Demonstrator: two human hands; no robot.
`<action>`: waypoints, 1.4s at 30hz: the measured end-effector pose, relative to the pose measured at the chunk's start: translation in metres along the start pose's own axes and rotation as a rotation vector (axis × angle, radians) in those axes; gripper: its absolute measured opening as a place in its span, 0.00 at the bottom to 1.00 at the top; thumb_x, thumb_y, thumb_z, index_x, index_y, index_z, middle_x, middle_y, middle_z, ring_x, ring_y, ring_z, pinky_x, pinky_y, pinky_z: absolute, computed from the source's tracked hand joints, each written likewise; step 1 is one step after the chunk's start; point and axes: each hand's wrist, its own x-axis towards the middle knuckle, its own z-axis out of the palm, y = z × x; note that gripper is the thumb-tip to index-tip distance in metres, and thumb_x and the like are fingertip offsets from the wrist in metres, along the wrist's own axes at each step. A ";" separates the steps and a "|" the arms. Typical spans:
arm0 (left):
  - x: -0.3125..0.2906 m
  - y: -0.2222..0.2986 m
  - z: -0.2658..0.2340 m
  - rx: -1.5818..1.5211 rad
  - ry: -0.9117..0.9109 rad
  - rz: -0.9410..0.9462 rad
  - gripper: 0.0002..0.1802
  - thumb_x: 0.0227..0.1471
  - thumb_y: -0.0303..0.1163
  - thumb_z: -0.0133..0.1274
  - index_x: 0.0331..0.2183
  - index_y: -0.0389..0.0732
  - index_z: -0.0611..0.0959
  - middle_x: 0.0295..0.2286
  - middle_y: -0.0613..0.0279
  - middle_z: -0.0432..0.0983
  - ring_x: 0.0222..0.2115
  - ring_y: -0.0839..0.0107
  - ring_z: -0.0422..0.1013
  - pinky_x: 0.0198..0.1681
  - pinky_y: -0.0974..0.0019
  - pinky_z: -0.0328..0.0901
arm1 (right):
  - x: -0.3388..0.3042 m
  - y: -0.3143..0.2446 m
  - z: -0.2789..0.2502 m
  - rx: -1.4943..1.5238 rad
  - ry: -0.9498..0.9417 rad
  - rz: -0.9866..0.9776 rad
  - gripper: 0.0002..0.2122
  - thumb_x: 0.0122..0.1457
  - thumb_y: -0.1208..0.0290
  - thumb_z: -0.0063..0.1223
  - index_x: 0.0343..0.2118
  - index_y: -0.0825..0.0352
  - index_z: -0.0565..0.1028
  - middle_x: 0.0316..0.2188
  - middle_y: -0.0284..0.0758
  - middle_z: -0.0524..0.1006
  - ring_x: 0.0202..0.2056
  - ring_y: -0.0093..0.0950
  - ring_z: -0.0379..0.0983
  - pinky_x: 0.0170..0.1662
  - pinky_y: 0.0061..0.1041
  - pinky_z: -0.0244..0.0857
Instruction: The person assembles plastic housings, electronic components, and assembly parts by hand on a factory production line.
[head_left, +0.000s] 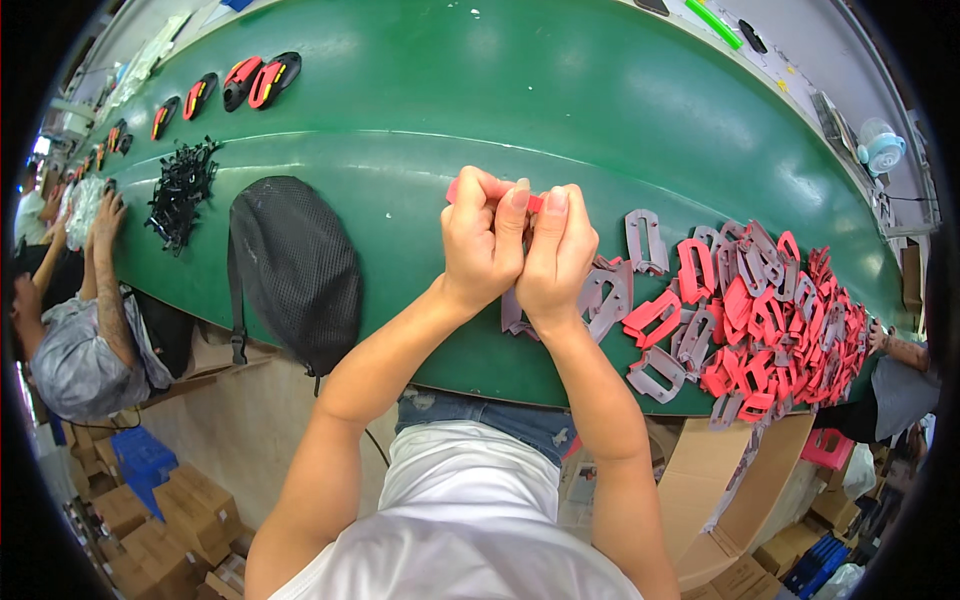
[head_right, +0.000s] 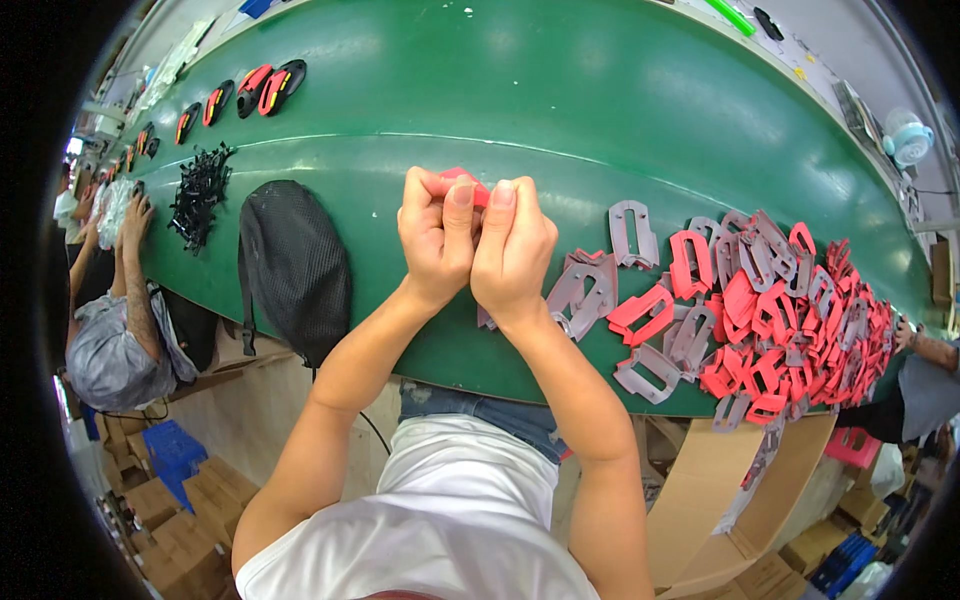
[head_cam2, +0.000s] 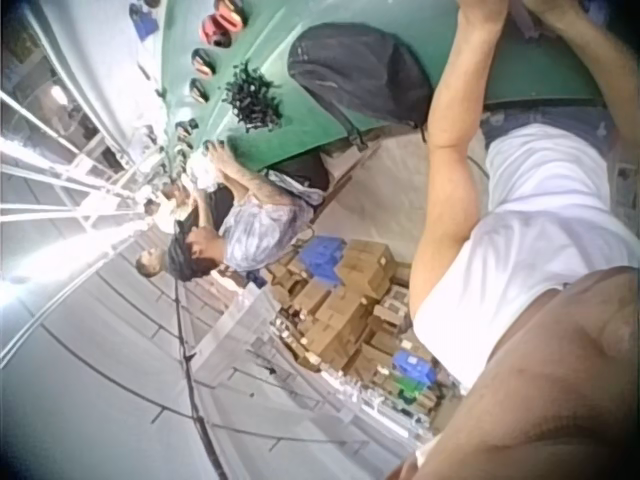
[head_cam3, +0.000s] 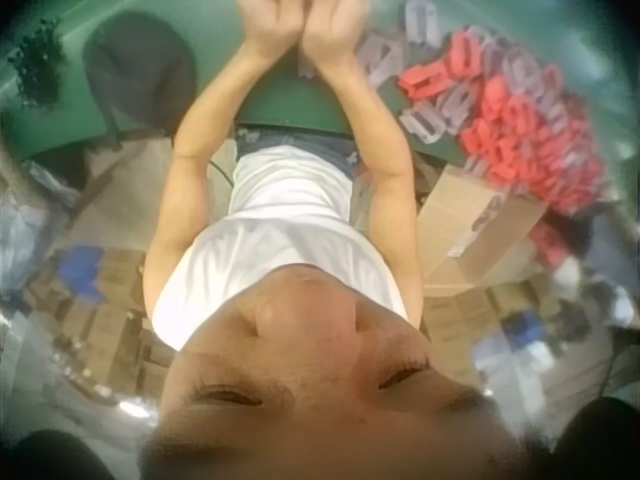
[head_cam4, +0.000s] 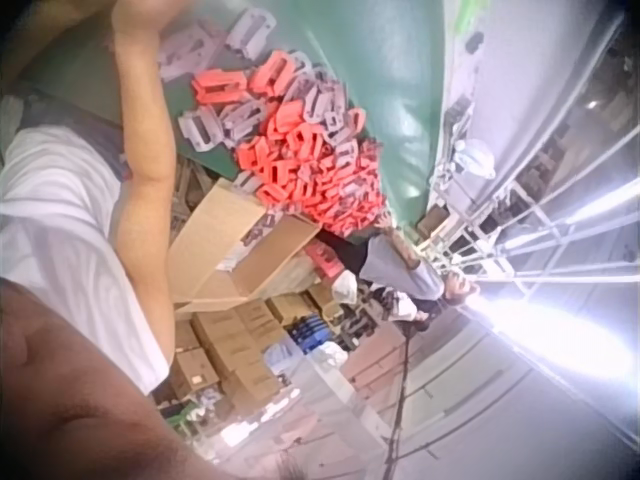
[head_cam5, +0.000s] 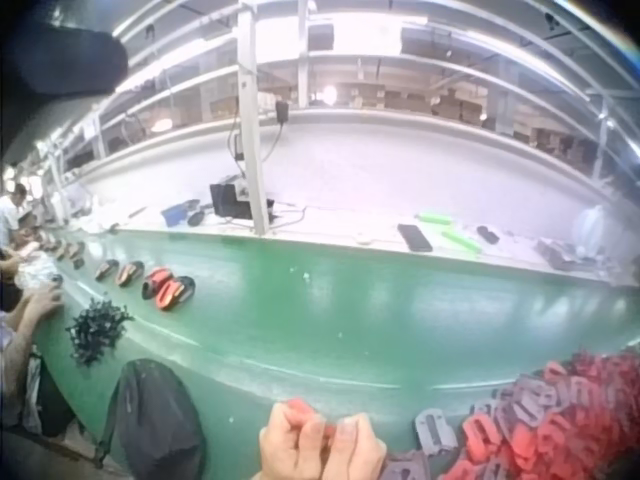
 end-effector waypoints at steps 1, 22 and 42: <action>0.000 -0.003 0.000 0.013 -0.001 0.008 0.09 0.54 0.25 0.47 0.26 0.35 0.64 0.13 0.62 0.69 0.13 0.82 0.65 0.14 0.77 0.57 | 0.001 0.001 0.000 -0.026 -0.008 0.011 0.13 0.62 0.70 0.35 0.21 0.70 0.62 0.11 0.38 0.63 0.12 0.30 0.60 0.17 0.28 0.53; -0.003 -0.003 0.011 -0.123 0.020 -0.122 0.11 0.56 0.28 0.44 0.26 0.37 0.63 0.13 0.65 0.68 0.14 0.85 0.61 0.14 0.78 0.54 | 0.002 0.005 -0.007 0.003 0.031 -0.035 0.14 0.62 0.68 0.35 0.21 0.69 0.61 0.10 0.37 0.62 0.12 0.28 0.60 0.16 0.26 0.53; 0.000 0.009 -0.004 0.036 0.040 -0.021 0.12 0.53 0.34 0.47 0.29 0.35 0.67 0.14 0.53 0.68 0.15 0.61 0.69 0.18 0.63 0.60 | -0.008 -0.005 0.009 -0.062 -0.003 -0.095 0.16 0.64 0.64 0.32 0.22 0.69 0.60 0.18 0.30 0.62 0.22 0.21 0.57 0.25 0.23 0.54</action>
